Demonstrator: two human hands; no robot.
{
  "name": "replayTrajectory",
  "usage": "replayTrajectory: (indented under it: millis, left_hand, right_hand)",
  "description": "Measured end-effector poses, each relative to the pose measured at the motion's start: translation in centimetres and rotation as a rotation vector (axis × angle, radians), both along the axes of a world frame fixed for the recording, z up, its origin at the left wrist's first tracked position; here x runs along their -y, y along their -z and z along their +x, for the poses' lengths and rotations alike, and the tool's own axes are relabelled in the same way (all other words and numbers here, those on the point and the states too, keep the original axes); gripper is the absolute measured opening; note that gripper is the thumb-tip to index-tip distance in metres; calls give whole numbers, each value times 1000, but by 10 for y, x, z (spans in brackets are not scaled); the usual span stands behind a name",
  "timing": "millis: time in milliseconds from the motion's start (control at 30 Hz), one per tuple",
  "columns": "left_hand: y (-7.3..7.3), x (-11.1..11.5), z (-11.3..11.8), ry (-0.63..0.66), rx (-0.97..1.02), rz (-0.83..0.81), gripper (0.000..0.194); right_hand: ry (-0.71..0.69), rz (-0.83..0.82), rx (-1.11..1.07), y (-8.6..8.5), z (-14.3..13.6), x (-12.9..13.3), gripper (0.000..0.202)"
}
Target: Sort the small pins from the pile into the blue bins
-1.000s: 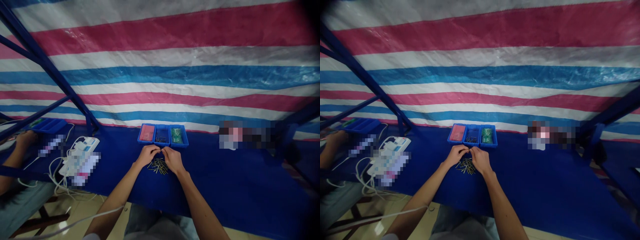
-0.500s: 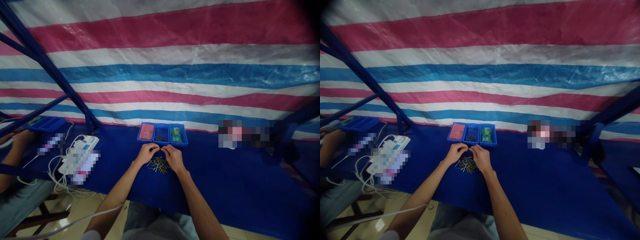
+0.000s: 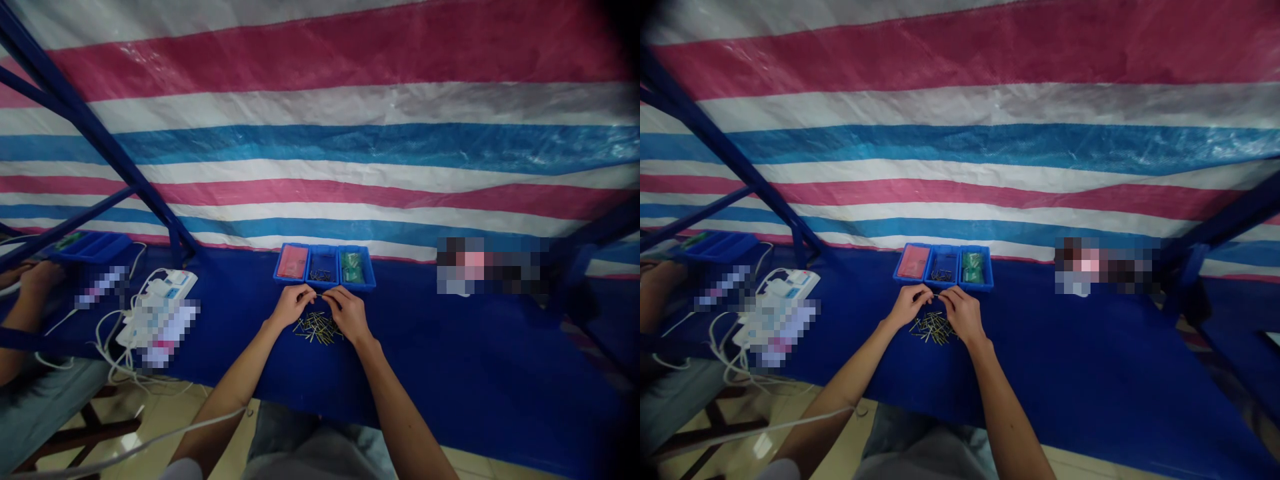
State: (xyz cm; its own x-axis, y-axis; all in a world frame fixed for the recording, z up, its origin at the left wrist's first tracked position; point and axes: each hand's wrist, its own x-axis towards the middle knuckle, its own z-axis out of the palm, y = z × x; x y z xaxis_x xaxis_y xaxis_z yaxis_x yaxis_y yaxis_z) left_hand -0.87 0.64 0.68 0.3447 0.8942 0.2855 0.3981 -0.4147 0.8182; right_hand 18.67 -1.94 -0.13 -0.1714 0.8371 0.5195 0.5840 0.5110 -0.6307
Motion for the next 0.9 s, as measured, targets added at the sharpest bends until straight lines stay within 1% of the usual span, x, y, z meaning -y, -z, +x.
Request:
replayTrajectory:
  millis: [267,533,600,633,700,767,833,867,900]
  left_hand:
    - [0,-1,-2,3,-26,-13,40]
    - [1,0,-1,-3,-23,-9,43]
    - [2,-1,-2,-32,11,-20,43]
    - [3,-2,-2,-49,36,-28,43]
    - [4,-3,-2,-81,81,-44,42]
    - [4,-5,-2,-95,99,-55,42]
    - [4,-5,-2,-91,95,-57,41]
    - [4,-5,-2,-85,90,-56,40]
    - [4,-5,-2,-81,84,-54,39]
  right_hand:
    - [-40,4,9,6,-2,-1,22]
    - [-9,36,-70,2,-2,0,23]
    - [64,77,-111,0,0,0,22]
    - [130,105,-131,0,2,0,22]
    - [308,171,-148,-2,9,-1,20]
    - [499,225,-108,-5,17,-4,18]
    - [655,242,-48,-10,24,-9,21]
    - [711,230,-13,-14,27,-11,22]
    - [739,219,32,-17,29,-14,24]
